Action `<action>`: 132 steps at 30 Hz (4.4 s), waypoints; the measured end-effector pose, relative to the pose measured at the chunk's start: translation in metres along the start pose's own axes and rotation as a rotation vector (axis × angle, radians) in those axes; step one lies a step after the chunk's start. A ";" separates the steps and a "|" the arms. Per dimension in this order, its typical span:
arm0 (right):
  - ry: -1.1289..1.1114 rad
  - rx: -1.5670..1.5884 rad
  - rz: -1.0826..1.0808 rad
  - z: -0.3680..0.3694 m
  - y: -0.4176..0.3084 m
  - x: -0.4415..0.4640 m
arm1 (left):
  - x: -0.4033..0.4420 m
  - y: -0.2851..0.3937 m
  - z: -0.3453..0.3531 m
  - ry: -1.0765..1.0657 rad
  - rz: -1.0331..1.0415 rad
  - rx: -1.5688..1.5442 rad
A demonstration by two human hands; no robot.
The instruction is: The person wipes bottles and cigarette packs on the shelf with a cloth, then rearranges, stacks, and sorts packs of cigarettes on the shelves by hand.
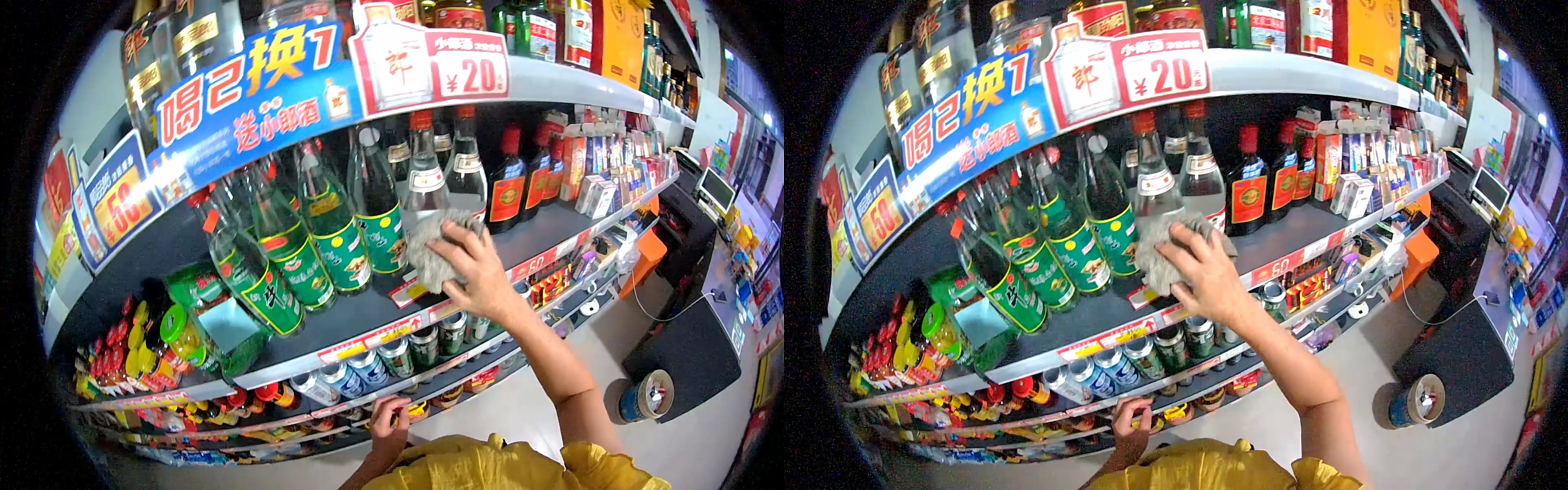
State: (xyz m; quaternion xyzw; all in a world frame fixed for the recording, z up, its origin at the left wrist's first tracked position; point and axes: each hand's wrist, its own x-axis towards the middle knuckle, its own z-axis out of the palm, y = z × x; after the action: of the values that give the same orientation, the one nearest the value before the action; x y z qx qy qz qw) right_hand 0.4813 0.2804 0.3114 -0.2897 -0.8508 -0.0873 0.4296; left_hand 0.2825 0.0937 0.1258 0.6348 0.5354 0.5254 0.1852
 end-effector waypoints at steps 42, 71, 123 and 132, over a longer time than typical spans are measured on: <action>0.319 0.241 -0.157 -0.166 0.231 -0.074 | 0.209 0.182 0.221 -0.097 0.536 -0.224; 0.340 0.528 0.234 -0.229 0.323 -0.054 | 0.324 0.210 0.391 -0.252 0.156 -0.012; 0.991 0.742 0.485 -0.255 0.317 -0.190 | 0.510 0.281 0.317 -0.404 0.251 0.766; 0.902 0.836 0.500 -0.251 0.320 -0.189 | 0.527 0.263 0.310 -0.508 0.040 0.288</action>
State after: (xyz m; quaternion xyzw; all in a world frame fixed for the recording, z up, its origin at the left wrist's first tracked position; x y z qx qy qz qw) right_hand 0.9206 0.3630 0.2861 -0.2224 -0.4570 0.2398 0.8272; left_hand 0.6118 0.5619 0.4650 0.7763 0.5283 0.2716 0.2110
